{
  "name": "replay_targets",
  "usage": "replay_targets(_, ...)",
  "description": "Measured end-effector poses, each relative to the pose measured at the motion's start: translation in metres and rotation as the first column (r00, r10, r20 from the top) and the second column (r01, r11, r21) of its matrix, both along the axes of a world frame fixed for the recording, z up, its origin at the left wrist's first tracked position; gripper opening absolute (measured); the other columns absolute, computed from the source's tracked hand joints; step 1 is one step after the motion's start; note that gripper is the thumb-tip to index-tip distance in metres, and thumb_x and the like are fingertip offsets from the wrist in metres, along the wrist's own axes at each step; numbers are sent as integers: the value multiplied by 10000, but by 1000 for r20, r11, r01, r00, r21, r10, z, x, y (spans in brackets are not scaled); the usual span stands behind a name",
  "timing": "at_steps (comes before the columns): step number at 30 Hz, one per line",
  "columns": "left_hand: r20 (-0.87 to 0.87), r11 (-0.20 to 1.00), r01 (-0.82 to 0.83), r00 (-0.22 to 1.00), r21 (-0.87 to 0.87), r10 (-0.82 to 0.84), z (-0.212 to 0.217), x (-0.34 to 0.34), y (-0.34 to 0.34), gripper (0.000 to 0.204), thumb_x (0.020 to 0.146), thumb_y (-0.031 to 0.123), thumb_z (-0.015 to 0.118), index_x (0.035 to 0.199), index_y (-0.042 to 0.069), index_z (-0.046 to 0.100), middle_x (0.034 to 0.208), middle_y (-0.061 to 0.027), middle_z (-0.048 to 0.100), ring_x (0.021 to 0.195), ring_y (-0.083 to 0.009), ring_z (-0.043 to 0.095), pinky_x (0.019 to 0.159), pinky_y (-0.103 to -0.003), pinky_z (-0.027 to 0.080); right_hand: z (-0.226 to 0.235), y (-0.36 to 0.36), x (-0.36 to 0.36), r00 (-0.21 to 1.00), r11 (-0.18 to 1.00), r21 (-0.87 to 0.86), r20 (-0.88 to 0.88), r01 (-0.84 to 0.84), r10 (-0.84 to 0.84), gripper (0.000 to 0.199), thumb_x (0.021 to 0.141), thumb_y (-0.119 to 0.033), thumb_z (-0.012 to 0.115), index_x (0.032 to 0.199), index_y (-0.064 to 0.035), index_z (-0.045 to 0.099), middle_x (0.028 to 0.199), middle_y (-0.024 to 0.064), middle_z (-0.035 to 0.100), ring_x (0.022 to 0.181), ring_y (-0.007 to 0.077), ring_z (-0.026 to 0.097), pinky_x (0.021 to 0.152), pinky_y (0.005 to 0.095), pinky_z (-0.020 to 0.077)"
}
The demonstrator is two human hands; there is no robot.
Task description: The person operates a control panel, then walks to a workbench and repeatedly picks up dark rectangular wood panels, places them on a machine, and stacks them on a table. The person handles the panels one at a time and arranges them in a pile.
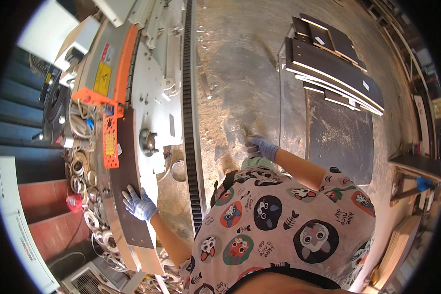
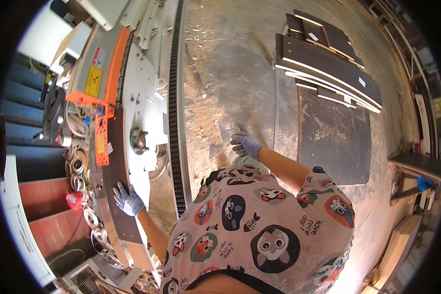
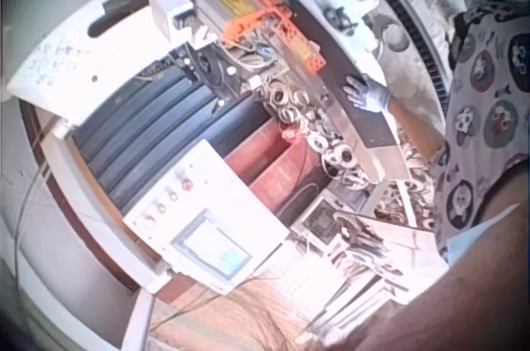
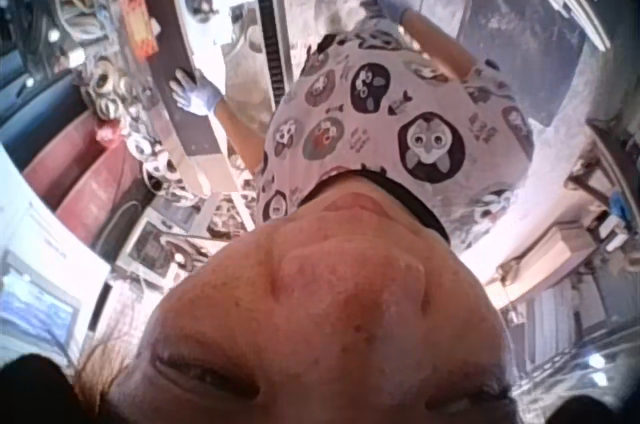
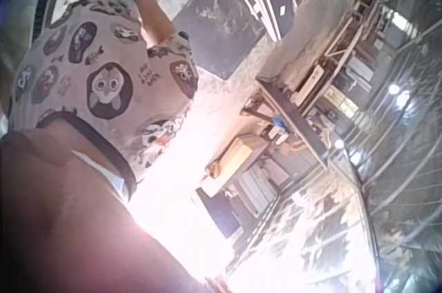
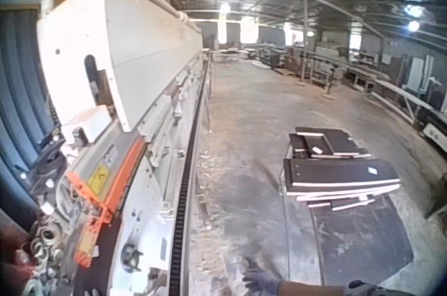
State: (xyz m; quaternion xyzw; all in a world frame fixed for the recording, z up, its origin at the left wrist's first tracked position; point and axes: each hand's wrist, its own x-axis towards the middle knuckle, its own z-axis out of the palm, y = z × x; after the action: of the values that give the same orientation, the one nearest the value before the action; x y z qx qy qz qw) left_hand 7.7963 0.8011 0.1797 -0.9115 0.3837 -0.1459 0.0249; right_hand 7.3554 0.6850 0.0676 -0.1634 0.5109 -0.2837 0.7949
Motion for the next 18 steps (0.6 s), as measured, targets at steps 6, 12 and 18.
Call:
replay_targets(6,18,1000,12,1000,0,-12,-1,-10,-67,487,842,445,445,1298,296,364,1382,-10,304,1238,-269,322,1026,-406,244,-48,-68,-105,845,928,-321,-430,186,-319,381,770,-240,613,1111,-103,512,863,74,607,744,192,592,654,326,482)
replay_targets(12,-63,960,144,985,-239,-163,6,-38,-117,522,808,519,456,1243,230,453,1365,-21,324,1234,-250,329,1013,-390,314,32,-203,-186,-43,920,-288,-950,-264,-310,531,715,-425,604,1183,-197,502,1275,100,415,1193,286,341,955,430,305)
replay_targets(18,-450,656,163,606,-737,-656,8,-192,-154,506,798,390,562,1220,130,463,1280,-100,417,1153,-233,434,969,-370,392,50,-275,-235,-272,934,-29,-953,-355,-133,588,750,-538,524,1221,-194,457,1354,81,315,1240,272,275,990,454,229)
